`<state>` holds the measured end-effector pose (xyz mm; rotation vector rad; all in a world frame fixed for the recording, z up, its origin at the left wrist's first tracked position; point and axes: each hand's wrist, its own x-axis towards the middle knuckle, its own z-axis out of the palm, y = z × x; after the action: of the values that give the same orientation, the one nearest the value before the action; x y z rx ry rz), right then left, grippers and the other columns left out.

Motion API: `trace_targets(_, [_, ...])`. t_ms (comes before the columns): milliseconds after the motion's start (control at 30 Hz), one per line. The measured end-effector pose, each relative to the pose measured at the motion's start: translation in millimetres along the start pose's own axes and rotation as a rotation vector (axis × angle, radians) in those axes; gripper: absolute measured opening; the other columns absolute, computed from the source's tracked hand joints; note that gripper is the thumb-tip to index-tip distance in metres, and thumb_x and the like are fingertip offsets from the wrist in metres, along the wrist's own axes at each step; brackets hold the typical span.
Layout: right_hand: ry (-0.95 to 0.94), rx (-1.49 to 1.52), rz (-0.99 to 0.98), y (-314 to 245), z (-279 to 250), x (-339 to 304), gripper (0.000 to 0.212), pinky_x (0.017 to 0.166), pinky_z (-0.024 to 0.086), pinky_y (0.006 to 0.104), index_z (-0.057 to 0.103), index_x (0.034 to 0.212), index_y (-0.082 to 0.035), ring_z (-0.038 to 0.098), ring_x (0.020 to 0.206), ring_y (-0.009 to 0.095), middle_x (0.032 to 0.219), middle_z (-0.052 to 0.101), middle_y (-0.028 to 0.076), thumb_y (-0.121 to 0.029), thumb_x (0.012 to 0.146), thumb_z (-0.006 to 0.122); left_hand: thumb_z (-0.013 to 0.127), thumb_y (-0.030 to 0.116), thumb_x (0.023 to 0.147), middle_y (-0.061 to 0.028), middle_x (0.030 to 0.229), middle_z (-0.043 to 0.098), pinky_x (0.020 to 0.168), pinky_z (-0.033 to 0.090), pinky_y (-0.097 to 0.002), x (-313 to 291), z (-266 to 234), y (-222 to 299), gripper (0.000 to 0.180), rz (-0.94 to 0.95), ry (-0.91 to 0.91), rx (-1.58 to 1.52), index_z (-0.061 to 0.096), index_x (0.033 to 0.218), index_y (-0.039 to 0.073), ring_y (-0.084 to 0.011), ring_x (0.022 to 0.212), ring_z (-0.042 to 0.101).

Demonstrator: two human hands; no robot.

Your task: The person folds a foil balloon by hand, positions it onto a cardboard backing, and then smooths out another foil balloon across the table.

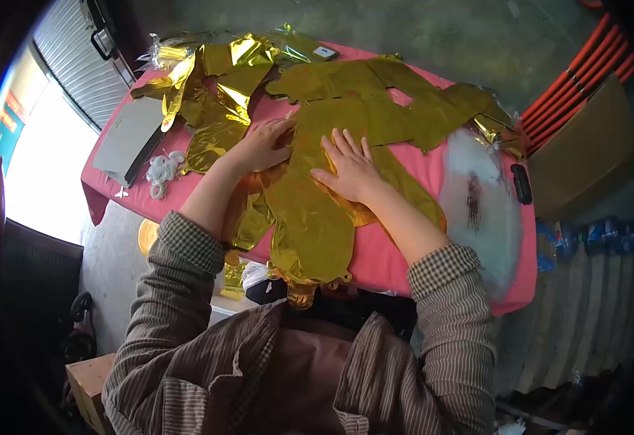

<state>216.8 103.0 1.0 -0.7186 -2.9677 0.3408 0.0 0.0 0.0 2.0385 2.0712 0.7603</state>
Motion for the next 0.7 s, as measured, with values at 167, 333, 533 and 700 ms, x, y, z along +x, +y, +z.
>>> trace_targets(167, [0.002, -0.012, -0.002, -2.1, 2.3, -0.5, 0.079, 0.112, 0.006, 0.0452, 0.024, 0.142, -0.011, 0.011, 0.139, 0.025, 0.149, 0.015, 0.013, -0.062, 0.084, 0.041, 0.058, 0.027, 0.075, -0.0114, 0.124, 0.052, 0.102, 0.03, -0.0416, -0.1, 2.8, -6.3, 0.049, 0.051, 0.009, 0.009, 0.053, 0.119, 0.009, -0.0272, 0.123, 0.041])
trace_targets(333, [0.006, -0.033, -0.004, -1.3, -2.7, -1.3, 0.075, 0.111, 0.007, 0.0452, 0.025, 0.142, -0.012, 0.012, 0.139, 0.026, 0.149, 0.016, 0.014, -0.058, 0.086, 0.042, 0.058, 0.025, 0.077, -0.0129, 0.123, 0.052, 0.101, 0.034, -0.0393, 2.2, -0.8, 1.5, 0.043, 0.066, 0.016, 0.029, 0.055, 0.116, 0.005, -0.0296, 0.119, 0.044])
trace_targets(533, [-0.019, -0.002, -0.005, -0.8, -6.7, -1.2, 0.075, 0.111, 0.006, 0.0458, 0.026, 0.142, -0.011, 0.012, 0.139, 0.027, 0.149, 0.016, 0.014, -0.058, 0.085, 0.044, 0.059, 0.033, 0.074, -0.0102, 0.126, 0.051, 0.103, 0.029, -0.0411, 2.8, 2.7, -3.3, 0.052, 0.015, 0.019, 0.02, 0.053, 0.12, 0.008, -0.0274, 0.122, 0.042])
trace_targets(700, [0.001, 0.008, -0.011, -1.8, -4.1, -0.8, 0.076, 0.111, 0.006, 0.0461, 0.027, 0.141, -0.01, 0.012, 0.139, 0.027, 0.149, 0.017, 0.015, -0.058, 0.085, 0.044, 0.059, 0.035, 0.074, -0.0117, 0.126, 0.051, 0.104, 0.028, -0.0406, 2.4, 1.0, -1.7, 0.056, 0.004, 0.019, 0.023, 0.051, 0.122, 0.008, -0.0276, 0.122, 0.042])
